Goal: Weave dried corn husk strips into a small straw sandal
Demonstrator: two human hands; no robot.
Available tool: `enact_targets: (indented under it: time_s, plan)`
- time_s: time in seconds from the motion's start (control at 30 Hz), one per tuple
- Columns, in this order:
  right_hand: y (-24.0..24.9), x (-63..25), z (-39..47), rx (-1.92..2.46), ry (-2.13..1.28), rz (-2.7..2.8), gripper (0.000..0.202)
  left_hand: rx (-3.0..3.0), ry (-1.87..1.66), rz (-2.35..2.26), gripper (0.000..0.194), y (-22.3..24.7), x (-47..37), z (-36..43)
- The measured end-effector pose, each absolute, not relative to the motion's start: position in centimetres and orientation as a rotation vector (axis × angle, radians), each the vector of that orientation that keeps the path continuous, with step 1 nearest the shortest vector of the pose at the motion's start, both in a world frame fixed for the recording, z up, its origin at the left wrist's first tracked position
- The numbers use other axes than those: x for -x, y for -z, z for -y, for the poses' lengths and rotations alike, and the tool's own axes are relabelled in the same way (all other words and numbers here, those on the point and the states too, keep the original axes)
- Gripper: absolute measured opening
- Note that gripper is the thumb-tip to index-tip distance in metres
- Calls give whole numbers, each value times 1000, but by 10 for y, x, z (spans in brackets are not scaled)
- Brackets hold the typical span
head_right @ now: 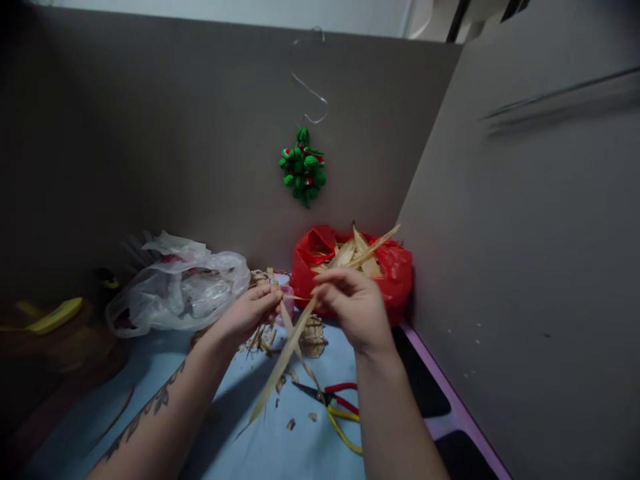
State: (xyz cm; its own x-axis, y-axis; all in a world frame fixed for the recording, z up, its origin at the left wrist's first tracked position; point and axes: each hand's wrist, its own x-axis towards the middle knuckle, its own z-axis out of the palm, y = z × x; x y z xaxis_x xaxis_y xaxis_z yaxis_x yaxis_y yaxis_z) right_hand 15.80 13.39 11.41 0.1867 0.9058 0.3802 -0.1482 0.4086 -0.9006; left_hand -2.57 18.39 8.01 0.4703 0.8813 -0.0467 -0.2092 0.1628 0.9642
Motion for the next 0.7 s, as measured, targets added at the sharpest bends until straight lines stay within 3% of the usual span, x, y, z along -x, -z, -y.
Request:
enact_targets:
  time_s: [0.17, 0.43, 0.7]
  plan:
    - [-102, -133, -143, 1050, -1022, 1590, 5, -1249, -873, -708, 24, -78, 20, -180]
    - [-78, -125, -165, 1059, -487, 1672, 10, -1076, -981, -757, 28, -63, 9, -184]
    - [-80, -136, -168, 1128, -506, 1612, 18, -1192, -1129, -821, 25, -62, 9, -184]
